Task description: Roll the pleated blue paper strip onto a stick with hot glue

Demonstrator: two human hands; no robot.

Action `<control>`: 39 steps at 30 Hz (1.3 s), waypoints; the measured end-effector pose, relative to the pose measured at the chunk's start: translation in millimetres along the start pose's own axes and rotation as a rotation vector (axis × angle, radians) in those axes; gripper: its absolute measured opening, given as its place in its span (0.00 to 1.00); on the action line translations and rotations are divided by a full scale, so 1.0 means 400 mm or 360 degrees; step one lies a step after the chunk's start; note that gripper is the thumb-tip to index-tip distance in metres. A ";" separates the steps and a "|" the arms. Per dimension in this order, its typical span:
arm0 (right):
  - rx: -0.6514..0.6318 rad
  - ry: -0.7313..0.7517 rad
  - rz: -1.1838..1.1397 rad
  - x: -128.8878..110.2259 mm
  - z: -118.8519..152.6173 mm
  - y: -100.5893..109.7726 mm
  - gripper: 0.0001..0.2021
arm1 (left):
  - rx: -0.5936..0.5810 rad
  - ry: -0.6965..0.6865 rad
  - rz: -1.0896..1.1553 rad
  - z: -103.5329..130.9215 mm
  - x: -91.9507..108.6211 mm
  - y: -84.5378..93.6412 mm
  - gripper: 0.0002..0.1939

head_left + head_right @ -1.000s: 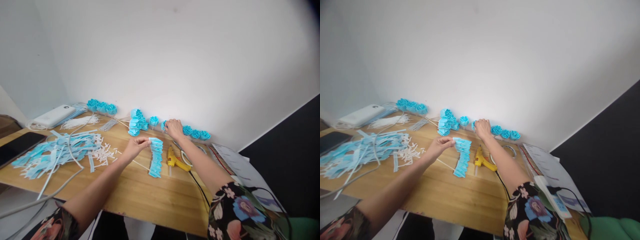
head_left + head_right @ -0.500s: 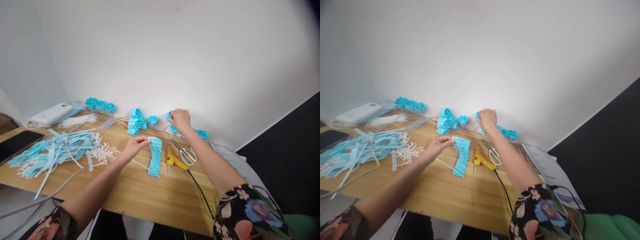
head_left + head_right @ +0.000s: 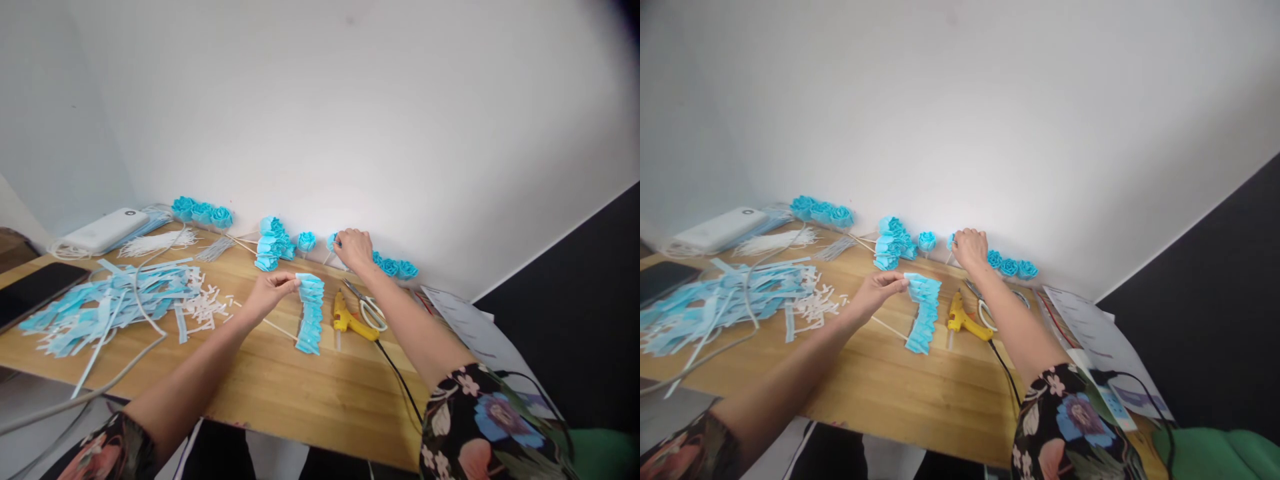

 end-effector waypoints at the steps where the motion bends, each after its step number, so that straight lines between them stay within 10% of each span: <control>1: -0.0006 0.0004 -0.0009 -0.003 0.000 -0.001 0.09 | 0.0002 0.0011 0.0014 0.000 0.001 0.000 0.17; 17: 0.0069 -0.0103 -0.0210 0.089 0.020 0.062 0.12 | 0.0001 0.0003 -0.0010 0.000 0.003 0.005 0.17; 30: -0.0207 0.0264 0.0150 0.112 0.102 -0.039 0.10 | -0.0020 -0.0021 -0.0091 0.000 -0.002 0.007 0.18; 39: -0.0115 0.0078 0.0039 0.137 0.126 -0.054 0.05 | -0.0008 -0.0027 -0.0080 0.000 0.005 0.004 0.18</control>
Point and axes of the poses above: each hand's wrist, its own z-axis away from the middle knuckle, its own y-axis out of the back of the hand, x = y × z, the point moved 2 cm from there along -z, towards the middle knuckle, and after that the axes turned 5 degrees about -z, right-handed, at the moved point
